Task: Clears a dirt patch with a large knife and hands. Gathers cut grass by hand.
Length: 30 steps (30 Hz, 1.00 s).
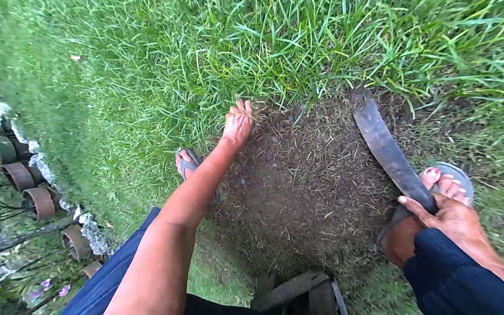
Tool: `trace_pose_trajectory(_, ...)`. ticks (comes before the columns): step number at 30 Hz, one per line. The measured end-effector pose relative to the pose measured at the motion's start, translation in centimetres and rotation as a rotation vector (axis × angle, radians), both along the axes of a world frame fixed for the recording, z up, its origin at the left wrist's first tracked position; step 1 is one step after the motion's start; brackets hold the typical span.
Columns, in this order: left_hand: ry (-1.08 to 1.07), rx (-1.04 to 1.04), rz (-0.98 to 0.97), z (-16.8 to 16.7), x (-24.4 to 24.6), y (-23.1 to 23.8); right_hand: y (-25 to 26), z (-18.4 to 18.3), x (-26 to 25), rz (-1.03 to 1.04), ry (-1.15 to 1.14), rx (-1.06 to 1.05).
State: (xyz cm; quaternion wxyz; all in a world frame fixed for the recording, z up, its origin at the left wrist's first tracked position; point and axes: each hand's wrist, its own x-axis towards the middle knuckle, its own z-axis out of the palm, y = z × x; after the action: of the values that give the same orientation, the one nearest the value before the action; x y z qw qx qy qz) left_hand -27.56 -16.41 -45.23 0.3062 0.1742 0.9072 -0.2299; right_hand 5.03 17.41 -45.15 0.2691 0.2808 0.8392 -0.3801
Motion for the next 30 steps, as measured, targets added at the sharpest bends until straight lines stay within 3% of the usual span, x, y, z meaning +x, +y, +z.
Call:
trace_pose_trajectory(9,0.009,0.080,0.221,-0.3,-1.4,0.9,-0.1,0.1,-0.1,-0.002,0.004,0.001)
trace_pose_trajectory(14,-0.083,0.070,0.174,0.4,-1.4,1.3,-0.2,0.3,-0.1,-0.003,-0.001,0.006)
trace_pose_trajectory(20,-0.259,0.026,0.163,1.8,-4.9,1.5,-0.5,0.6,-0.3,-0.024,-0.012,0.014)
trace_pose_trajectory(26,-0.169,0.132,0.339,1.2,-4.0,0.8,-0.5,0.6,-0.4,-0.035,-0.026,0.008)
trace_pose_trajectory(30,-0.140,0.177,0.356,1.3,-2.2,0.7,-0.4,0.6,-0.2,-0.029,-0.012,0.014)
